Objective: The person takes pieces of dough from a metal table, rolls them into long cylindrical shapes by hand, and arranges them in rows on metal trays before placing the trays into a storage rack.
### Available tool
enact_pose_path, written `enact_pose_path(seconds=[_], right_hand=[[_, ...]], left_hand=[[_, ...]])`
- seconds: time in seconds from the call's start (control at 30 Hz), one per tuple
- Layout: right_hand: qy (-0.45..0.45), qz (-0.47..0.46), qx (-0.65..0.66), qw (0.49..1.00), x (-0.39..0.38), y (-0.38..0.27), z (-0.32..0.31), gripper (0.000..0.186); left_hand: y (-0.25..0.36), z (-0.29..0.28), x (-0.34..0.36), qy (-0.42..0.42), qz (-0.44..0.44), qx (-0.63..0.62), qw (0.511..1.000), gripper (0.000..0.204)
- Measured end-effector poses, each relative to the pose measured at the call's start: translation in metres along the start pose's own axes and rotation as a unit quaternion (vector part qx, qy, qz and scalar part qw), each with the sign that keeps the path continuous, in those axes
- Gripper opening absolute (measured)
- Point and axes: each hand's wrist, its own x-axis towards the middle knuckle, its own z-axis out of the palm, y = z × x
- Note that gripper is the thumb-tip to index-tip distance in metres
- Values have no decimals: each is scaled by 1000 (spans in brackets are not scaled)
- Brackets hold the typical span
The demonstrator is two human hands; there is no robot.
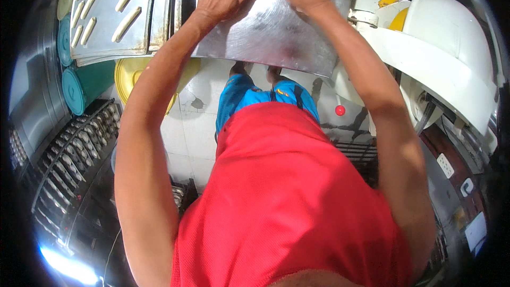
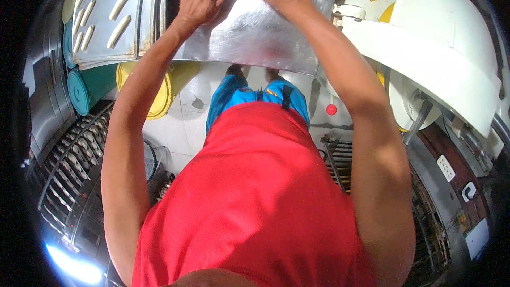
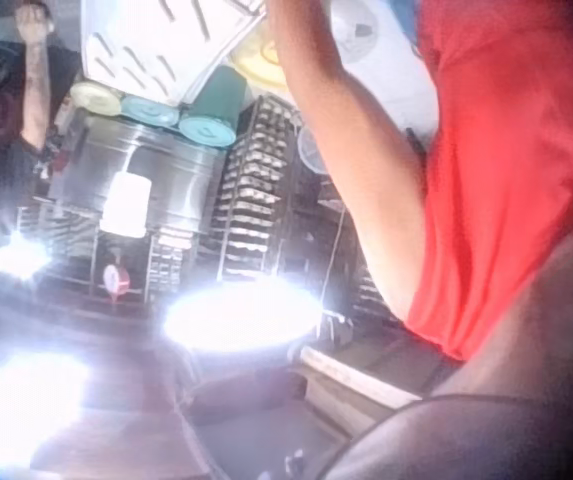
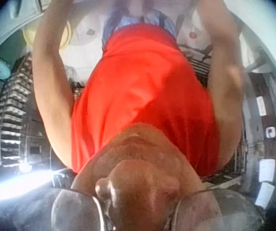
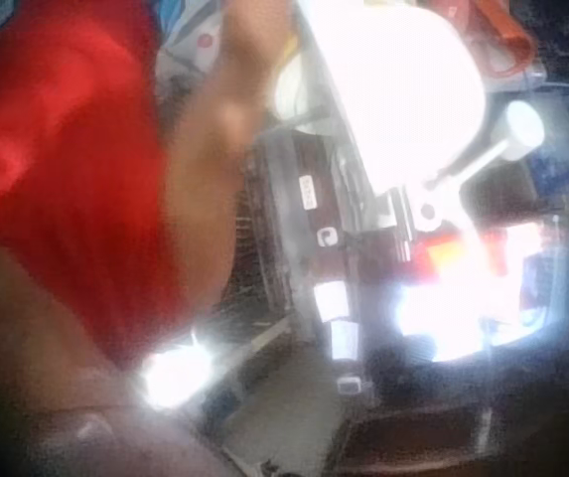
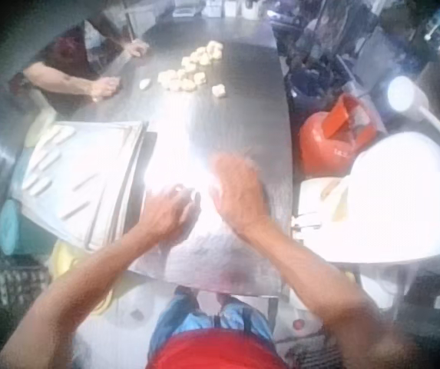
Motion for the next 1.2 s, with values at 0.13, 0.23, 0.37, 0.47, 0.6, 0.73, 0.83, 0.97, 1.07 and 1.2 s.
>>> enact_pose_path(seconds=[0.13,0.23,0.37,0.47,0.6,0.73,0.83,0.97,1.07,1.2], right_hand=[[30,-3,1,1000,6,-2,25,58],[14,10,-30,999,9,-5,16,55],[-72,52,-13,996,7,-9,4,55],[-39,18,-37,998,-1,-9,11,55],[-53,15,-77,996,-4,-4,23,64],[-96,16,-96,991,-7,-7,16,66],[-105,43,-107,988,-12,-16,3,66],[-101,55,-24,993,-17,-18,-6,67],[-99,38,-40,994,-22,-14,-2,68],[-105,62,-69,990,-29,-13,7,63]], left_hand=[[6,10,12,35,-22,-10,999,44],[4,0,19,73,30,-68,995,44],[0,4,16,23,58,-108,992,40],[-2,16,10,21,53,-169,984,35],[-1,22,10,58,53,-60,995,38],[4,8,7,-17,34,-36,999,46],[13,-2,0,-87,-19,-58,994,47],[17,-8,-6,4,19,-64,998,46],[12,-2,-7,10,33,-51,998,47],[8,5,-11,72,34,-64,995,49]])
